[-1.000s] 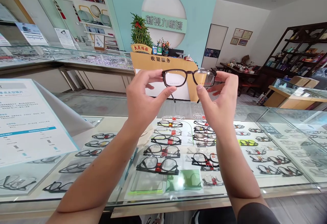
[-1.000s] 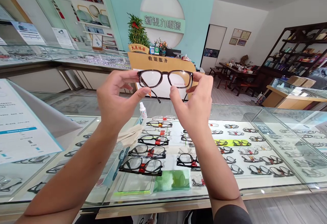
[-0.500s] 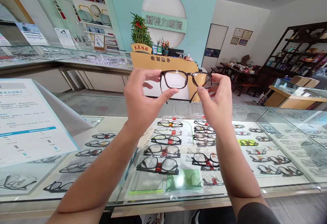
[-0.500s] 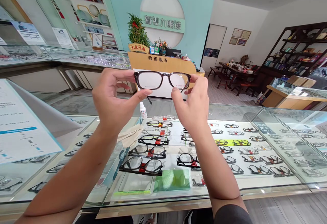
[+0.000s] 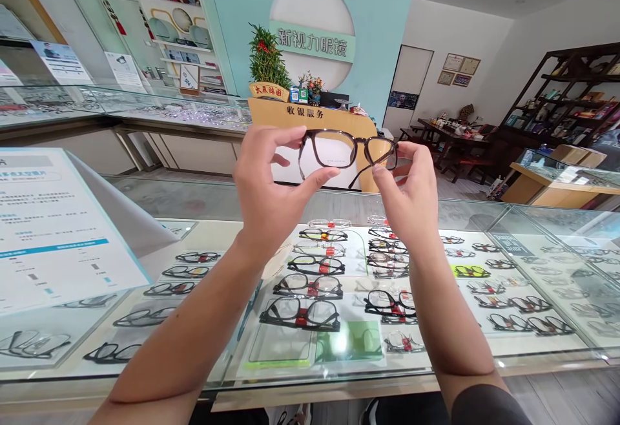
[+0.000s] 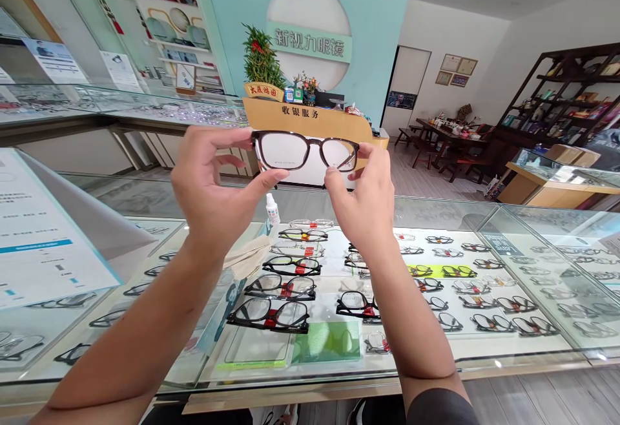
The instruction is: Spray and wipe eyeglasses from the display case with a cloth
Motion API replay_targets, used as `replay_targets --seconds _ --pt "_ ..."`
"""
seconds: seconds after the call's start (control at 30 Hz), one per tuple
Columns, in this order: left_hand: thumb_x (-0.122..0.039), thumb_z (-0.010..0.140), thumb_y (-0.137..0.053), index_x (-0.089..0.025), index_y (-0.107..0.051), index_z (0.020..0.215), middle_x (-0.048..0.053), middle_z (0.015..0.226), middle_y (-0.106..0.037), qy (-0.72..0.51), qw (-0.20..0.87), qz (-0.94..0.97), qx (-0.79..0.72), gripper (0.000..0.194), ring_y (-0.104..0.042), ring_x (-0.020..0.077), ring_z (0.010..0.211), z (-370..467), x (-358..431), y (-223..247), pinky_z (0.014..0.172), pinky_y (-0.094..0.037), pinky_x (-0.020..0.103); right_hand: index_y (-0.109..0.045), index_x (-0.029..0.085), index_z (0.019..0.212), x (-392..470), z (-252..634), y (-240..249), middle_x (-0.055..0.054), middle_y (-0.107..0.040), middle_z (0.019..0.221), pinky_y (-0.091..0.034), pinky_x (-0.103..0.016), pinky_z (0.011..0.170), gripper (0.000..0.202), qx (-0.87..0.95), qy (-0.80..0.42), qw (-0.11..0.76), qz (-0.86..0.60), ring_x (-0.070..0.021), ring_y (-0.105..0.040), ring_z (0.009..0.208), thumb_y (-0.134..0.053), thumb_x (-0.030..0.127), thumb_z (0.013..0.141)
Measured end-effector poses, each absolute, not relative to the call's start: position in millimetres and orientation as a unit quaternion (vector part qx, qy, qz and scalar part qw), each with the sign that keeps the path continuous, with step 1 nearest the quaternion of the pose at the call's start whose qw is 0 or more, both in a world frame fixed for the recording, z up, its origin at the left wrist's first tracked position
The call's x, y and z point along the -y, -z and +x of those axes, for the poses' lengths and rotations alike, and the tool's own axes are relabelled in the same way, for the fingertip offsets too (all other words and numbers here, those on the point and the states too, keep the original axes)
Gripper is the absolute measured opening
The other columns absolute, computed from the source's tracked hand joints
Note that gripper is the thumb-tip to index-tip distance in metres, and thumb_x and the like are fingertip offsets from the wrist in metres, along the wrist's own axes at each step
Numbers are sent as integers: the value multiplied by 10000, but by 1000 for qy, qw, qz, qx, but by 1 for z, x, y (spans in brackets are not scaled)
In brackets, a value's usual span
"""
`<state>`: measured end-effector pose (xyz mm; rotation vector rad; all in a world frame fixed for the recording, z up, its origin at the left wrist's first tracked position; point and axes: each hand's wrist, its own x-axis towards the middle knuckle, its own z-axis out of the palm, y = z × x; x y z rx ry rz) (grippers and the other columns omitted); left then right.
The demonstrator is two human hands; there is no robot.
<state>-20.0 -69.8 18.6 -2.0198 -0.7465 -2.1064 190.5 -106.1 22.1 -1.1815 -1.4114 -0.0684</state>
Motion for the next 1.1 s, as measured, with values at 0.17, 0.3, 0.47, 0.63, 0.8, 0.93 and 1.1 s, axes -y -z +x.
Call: replay_targets --seconds 0.17,0.3,0.47,0.63,0.8,0.93,1.1 --pt "-675 764 -946 -309 -741 1219 53 1157 -735 699 58 -662 264 619 -724 243 1011 -21 68 -18 771 -579 432 -551 281 1229 107 190 -21 -77 -691 1238 -526 -433 806 343 611 33 610 -503 -218 -664 915 -688 435 954" --pt "-608 801 -951 -351 -755 1206 40 1196 -757 691 -10 -663 286 519 -756 261 1063 -28 59 -19 807 -611 461 -531 286 1249 108 188 -20 -86 -649 1254 -539 -442 811 412 616 46 615 -491 -231 -668 944 -726 508 961" --pt "-542 815 -950 -376 -766 1249 44 1264 -802 676 -113 -682 254 499 -775 300 1187 -42 41 -21 858 -670 494 -531 292 1302 107 187 -20 -109 -603 1292 -580 -497 896 508 627 80 634 -446 -274 -659 1042 -785 543 941" --pt "-599 791 -949 -378 -735 1292 63 1308 -792 671 -120 -688 251 589 -762 323 1241 -42 34 -18 854 -689 492 -527 325 1381 107 186 -18 -128 -585 1320 -603 -563 966 538 625 103 645 -426 -321 -649 1158 -771 538 952" --pt "-574 805 -930 -435 -635 1391 68 1467 -682 694 -53 -669 261 671 -680 350 1375 -26 42 -10 914 -668 511 -505 331 1415 102 188 -15 -138 -580 1399 -603 -577 1008 554 637 71 650 -410 -340 -631 1285 -757 505 954" --pt "-529 802 -935 -437 -589 1423 89 1499 -624 717 22 -645 264 716 -638 361 1401 -15 46 -4 926 -650 518 -483 322 1452 99 187 -13 -136 -581 1467 -602 -558 1047 528 649 27 654 -387 -328 -608 1391 -704 443 987" --pt "-502 775 -960 -433 -527 1467 97 1559 -581 731 46 -632 253 819 -613 356 1433 -10 38 5 953 -635 512 -495 332 1444 101 181 -12 -125 -585 1483 -566 -580 1133 493 640 23 674 -368 -318 -599 1421 -675 415 992"
